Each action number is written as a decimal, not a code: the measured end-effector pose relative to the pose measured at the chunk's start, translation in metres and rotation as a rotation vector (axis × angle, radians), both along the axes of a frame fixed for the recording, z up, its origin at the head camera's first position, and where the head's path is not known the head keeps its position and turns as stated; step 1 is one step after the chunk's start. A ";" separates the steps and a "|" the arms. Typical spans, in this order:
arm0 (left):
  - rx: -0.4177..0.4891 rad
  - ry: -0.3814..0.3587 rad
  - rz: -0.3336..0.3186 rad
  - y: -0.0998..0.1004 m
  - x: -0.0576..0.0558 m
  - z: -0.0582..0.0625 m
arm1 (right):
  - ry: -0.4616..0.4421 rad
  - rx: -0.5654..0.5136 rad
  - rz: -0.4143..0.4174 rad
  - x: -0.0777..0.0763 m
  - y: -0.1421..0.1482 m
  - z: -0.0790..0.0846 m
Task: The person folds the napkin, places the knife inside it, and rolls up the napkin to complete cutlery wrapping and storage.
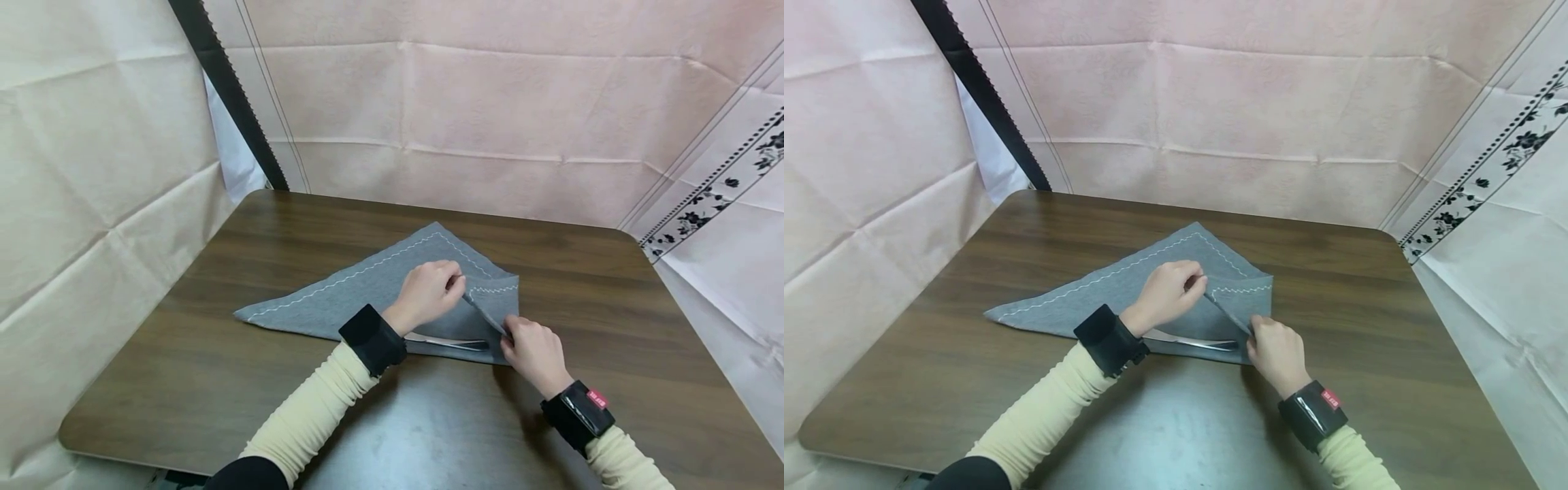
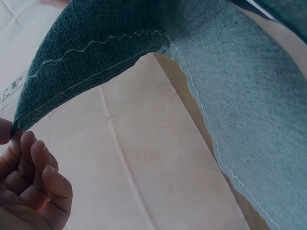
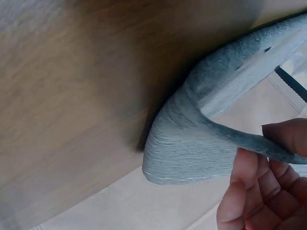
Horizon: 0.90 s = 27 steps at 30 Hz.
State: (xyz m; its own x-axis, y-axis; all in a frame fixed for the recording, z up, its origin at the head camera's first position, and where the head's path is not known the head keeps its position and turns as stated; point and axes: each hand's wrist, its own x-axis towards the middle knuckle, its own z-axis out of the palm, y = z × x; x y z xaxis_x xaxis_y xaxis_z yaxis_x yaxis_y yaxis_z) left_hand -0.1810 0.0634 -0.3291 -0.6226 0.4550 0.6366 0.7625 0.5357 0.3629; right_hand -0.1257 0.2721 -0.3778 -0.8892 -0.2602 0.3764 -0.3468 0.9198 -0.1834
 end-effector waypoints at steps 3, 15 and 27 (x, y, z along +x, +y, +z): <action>0.004 -0.003 0.000 -0.002 0.000 0.002 | -0.017 0.017 -0.007 0.000 0.001 -0.002; 0.026 0.013 0.034 -0.016 -0.003 0.005 | -0.033 0.017 -0.002 0.002 0.003 -0.008; 0.073 0.004 0.078 -0.042 -0.006 0.004 | -0.009 0.025 0.028 0.004 -0.001 -0.012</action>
State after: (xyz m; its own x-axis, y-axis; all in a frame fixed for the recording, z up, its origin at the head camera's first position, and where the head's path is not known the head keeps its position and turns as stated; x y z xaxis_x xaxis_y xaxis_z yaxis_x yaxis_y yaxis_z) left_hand -0.1873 0.0218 -0.3248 -0.6514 0.3580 0.6690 0.7214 0.5655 0.3998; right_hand -0.1221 0.2711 -0.3903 -0.8847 -0.2945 0.3614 -0.3711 0.9141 -0.1634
